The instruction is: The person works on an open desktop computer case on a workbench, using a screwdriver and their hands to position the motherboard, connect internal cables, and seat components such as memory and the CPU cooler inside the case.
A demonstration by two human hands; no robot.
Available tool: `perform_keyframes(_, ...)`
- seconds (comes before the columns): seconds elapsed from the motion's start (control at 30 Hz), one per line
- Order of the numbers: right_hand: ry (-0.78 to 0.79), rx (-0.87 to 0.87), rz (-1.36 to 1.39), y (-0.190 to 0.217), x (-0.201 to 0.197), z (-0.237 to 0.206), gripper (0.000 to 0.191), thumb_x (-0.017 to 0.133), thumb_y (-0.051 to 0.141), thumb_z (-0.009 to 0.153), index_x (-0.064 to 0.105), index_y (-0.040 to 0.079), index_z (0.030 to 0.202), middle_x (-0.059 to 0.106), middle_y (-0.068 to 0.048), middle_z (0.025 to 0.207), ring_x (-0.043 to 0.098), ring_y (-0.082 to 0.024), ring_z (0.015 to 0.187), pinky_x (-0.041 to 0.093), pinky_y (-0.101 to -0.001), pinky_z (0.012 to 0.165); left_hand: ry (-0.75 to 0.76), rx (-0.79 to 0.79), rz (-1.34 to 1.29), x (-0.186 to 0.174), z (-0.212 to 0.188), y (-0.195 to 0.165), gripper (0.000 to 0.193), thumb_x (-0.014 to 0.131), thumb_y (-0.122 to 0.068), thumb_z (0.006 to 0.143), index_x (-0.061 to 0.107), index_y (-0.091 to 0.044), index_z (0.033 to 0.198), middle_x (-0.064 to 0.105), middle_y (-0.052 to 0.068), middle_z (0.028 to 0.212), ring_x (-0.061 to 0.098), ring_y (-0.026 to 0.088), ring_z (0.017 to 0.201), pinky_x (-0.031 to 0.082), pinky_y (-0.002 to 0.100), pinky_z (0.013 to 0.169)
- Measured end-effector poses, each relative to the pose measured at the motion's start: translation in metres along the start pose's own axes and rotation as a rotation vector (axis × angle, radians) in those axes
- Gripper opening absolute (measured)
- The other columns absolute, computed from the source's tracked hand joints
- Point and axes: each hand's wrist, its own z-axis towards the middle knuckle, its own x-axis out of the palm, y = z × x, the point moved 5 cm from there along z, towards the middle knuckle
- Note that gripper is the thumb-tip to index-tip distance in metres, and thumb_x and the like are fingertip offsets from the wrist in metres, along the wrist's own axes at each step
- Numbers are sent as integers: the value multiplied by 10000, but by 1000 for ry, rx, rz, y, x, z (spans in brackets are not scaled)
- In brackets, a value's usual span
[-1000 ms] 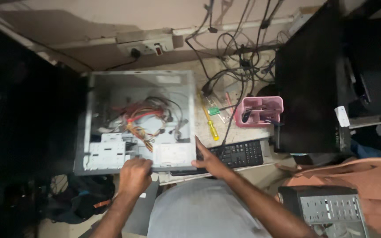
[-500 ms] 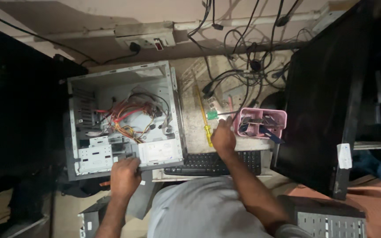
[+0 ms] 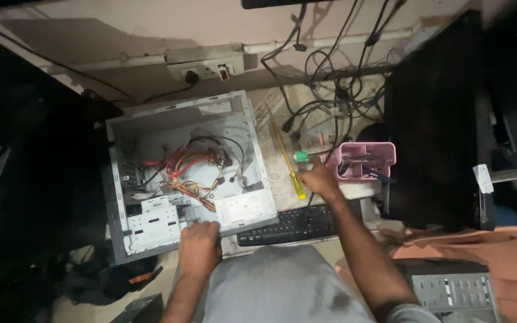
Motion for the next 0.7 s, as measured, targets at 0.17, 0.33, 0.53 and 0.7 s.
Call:
perform_keyframes(0.17,371,400,675,-63,26,-14,454,750,454,860,589,71,1044,504,-13,740,392,-117,506,293,-272,411,-20,58,-54,-3,-2,10,224,681,-15,647,588,-111,826,626,71,779,622,304,813,439,482,729)
perform_keyframes(0.33,591,357,1215,-45,16,-103,356,725,212,853,578,75,1146,586,-23,835,433,-79,514,336,-230,438,2,17,-189,-18,-3,13,317,746,-20,616,599,-80,890,627,105,871,616,321,893,455,477,790)
perform_keyframes(0.53,562,-72,998,73,-10,-182,678,747,6,699,595,41,1359,681,-35,1059,614,-122,857,499,-243,726,-123,26,-531,-52,6,2,494,872,-196,710,628,-16,1099,660,170,1067,611,373,1030,454,486,879)
perform_keyframes(0.7,55,-773,92,189,-27,-193,551,756,-20,717,695,116,1247,614,-84,1147,616,-216,934,511,-313,769,408,-197,-1506,-34,34,-29,483,619,-406,982,643,-18,1268,730,144,1114,703,257,976,584,386,874)
